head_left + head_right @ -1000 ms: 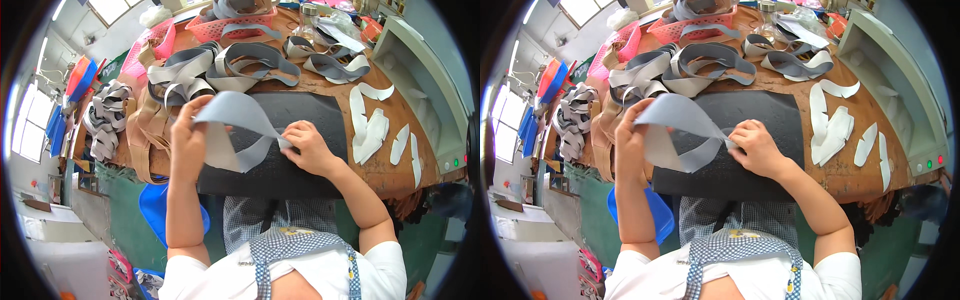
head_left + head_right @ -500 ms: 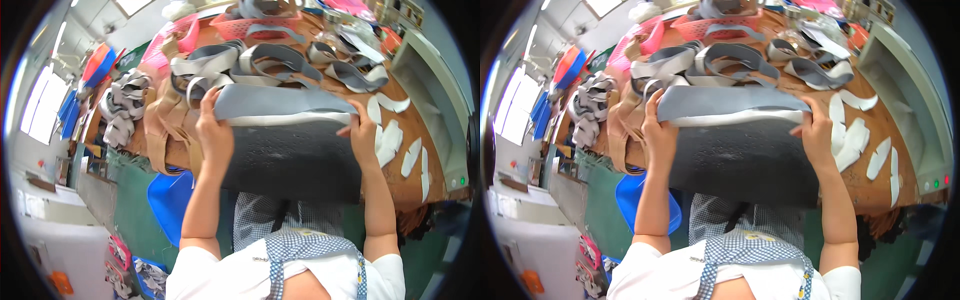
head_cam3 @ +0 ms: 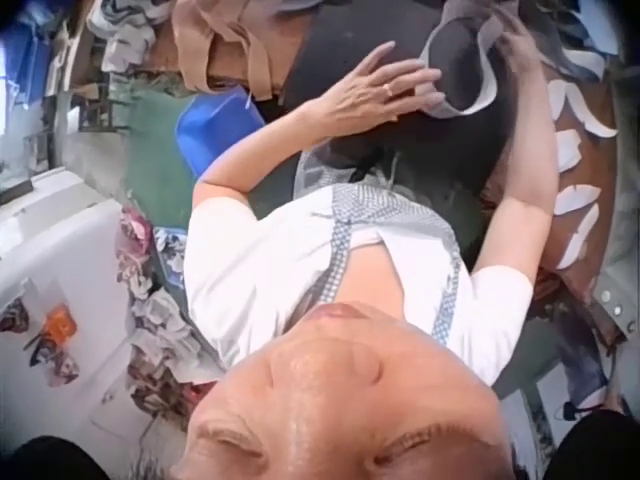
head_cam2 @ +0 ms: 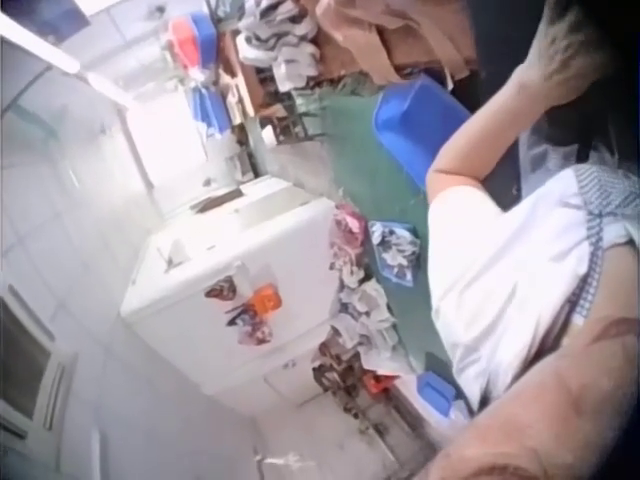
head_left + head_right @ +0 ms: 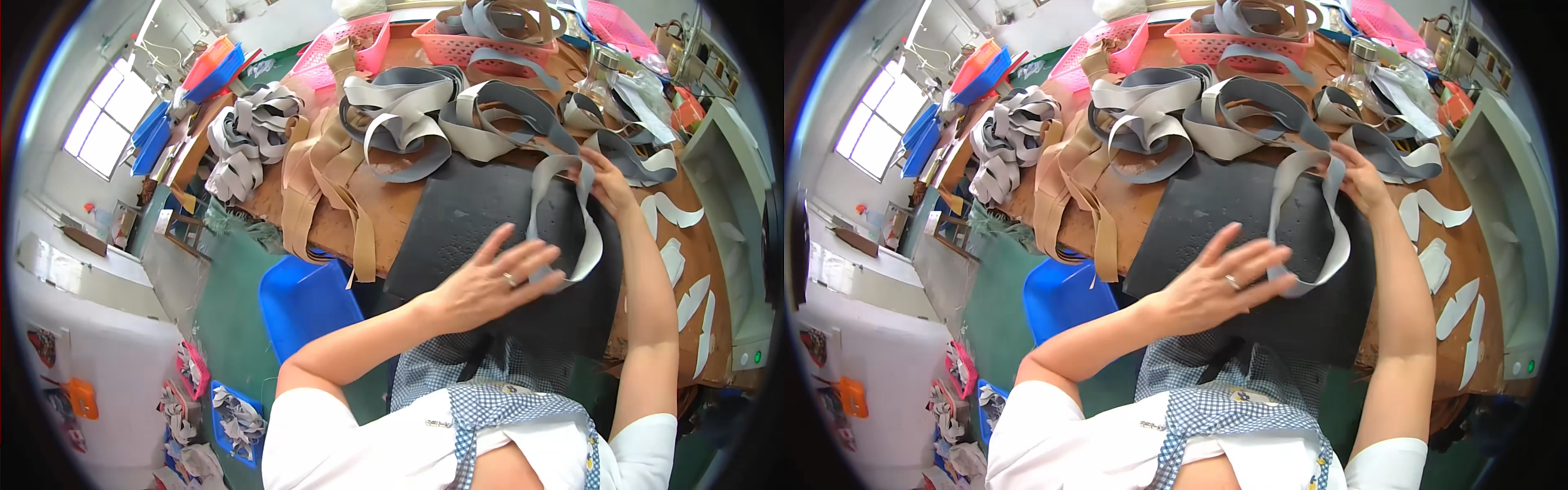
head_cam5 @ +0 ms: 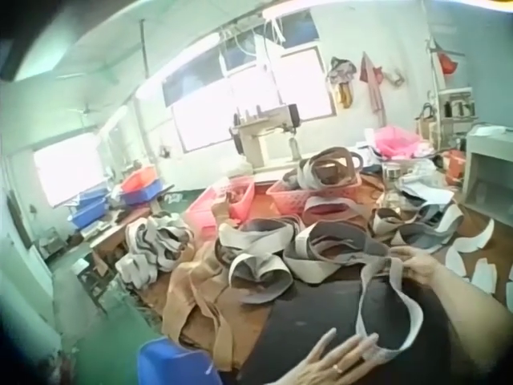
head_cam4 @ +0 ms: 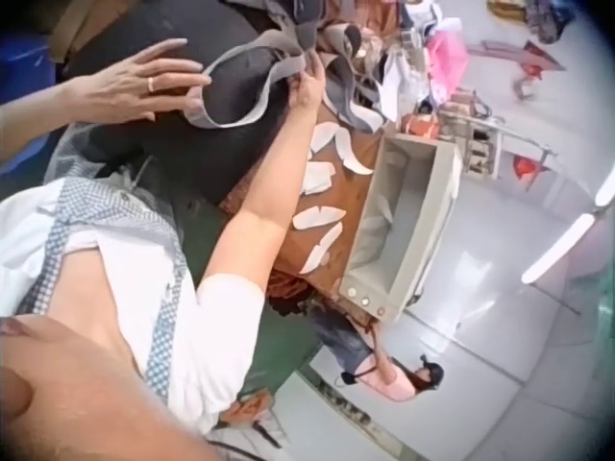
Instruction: Manually fitting and aligning various fabric and leather components to assemble a shoe upper.
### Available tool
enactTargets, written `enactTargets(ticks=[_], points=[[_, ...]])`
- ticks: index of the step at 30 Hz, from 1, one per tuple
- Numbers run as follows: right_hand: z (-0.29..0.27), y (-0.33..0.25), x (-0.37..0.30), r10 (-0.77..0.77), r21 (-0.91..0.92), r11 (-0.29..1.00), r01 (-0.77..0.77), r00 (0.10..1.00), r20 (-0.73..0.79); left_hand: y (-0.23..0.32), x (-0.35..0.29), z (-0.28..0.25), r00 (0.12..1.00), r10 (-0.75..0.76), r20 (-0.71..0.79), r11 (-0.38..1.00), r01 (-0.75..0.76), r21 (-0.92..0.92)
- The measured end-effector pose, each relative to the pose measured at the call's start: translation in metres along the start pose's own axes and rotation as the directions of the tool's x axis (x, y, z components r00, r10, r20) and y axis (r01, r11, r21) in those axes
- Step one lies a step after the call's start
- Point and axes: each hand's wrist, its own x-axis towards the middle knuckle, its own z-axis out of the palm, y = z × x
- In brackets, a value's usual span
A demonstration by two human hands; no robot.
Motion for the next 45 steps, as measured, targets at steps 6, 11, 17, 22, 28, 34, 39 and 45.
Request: enactTargets(ticks=[6, 11, 17, 22, 28, 34, 39, 45], points=[[-0.027, -0.008, -0.055, -0.601, -0.982, 0.166, -0.089, 0.781, -0.172, -0.109, -0.085, -0.03, 0.399, -0.776, -0.488, 0.506, 0.856, -0.105], [0.069, -0.027, -0.105, -0.491, -0.872, 0.488, 0.032, 0.837, -0.244, -0.195, -0.134, -0.045, 0.02, -0.899, -0.438, -0.008, 0.998, 0.062], [0.116, -0.035, -0.145, -0.497, -0.829, 0.543, 0.131, 0.846, -0.192, -0.272, -0.175, -0.051, 0.092, -0.92, -0.381, 0.093, 0.996, 0.015], [0.153, -0.043, -0.158, -0.441, -0.664, 0.717, 0.212, 0.876, -0.197, -0.317, -0.207, -0.145, 0.128, -0.989, 0.071, -0.054, 0.127, -0.99], [0.187, -0.037, -0.158, -0.174, -0.434, 0.884, 0.172, 0.984, 0.037, -0.261, -0.089, -0.185, 0.527, -0.847, -0.075, 0.213, 0.207, -0.955], [0.251, -0.034, -0.142, -0.012, 0.362, 0.923, -0.129, 0.932, 0.362, -0.08, -0.002, -0.136, 0.693, -0.712, -0.114, 0.418, 0.288, -0.861], [0.229, -0.025, -0.133, 0.05, 0.591, 0.787, -0.174, 0.974, 0.221, -0.029, 0.002, -0.068, 0.769, -0.639, -0.018, 0.262, 0.195, -0.945], [0.194, -0.01, -0.153, 0.183, 0.559, 0.804, -0.202, 0.979, 0.09, -0.018, -0.007, -0.021, 0.67, -0.723, 0.167, 0.066, 0.308, -0.949]])
